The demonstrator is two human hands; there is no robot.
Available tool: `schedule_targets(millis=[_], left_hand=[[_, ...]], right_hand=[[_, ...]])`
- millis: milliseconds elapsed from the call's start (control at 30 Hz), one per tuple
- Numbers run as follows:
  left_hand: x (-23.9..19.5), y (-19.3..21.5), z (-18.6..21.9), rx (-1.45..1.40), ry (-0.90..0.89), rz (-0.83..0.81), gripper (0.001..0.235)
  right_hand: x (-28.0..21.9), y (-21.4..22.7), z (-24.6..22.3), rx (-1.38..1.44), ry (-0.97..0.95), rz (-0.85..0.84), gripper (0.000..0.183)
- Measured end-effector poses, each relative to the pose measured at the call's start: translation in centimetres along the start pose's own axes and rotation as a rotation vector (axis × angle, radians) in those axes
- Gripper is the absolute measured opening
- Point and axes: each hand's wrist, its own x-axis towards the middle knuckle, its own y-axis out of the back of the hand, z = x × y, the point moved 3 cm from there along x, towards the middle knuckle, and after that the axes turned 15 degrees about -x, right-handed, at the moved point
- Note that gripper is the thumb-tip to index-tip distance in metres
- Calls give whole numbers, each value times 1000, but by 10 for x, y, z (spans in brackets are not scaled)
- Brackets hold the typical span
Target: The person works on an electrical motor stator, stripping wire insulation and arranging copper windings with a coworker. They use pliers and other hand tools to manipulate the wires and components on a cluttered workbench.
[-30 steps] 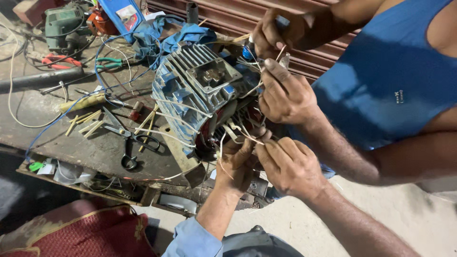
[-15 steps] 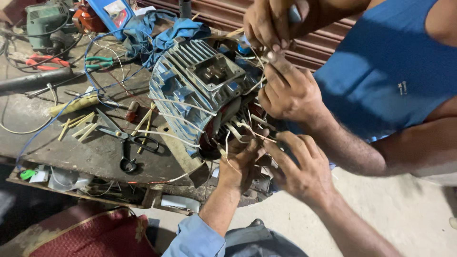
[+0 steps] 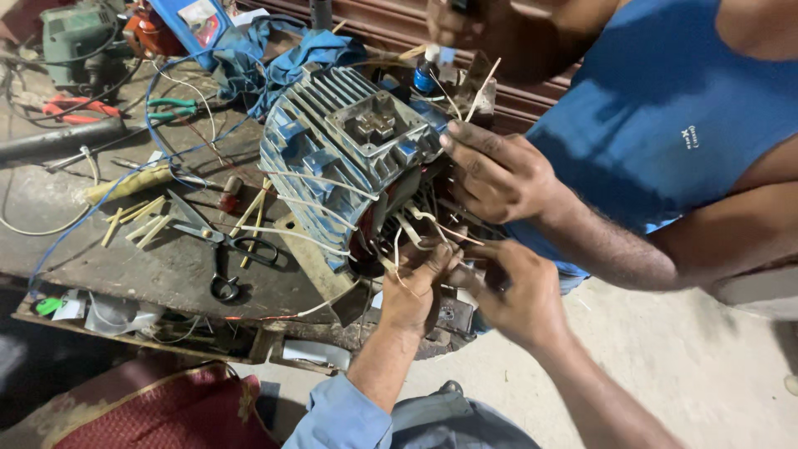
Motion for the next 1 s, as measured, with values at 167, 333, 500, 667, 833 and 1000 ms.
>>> schedule_targets(millis=[167, 333, 500, 667, 833, 1000], left_hand=[[2, -14, 0, -120, 11, -2, 15], [3, -20, 7, 102, -13, -44, 18], [-5, -20, 7, -18, -19, -40, 14], [-3, -17, 2, -127, -40, -23, 11], [0, -16, 1, -38, -59, -19, 12], [-7, -17, 4, 82, -81, 31, 17]], right_hand=[[-14, 15, -11, -565, 894, 494, 30], [-2, -15, 27, -27, 334, 163, 17], [5, -13, 47, 446, 5, -252, 35], [-7, 20, 16, -615, 1040, 366, 44], [-6, -5, 13, -199, 382, 241, 20], [-7, -15, 35, 261, -33, -76, 17]])
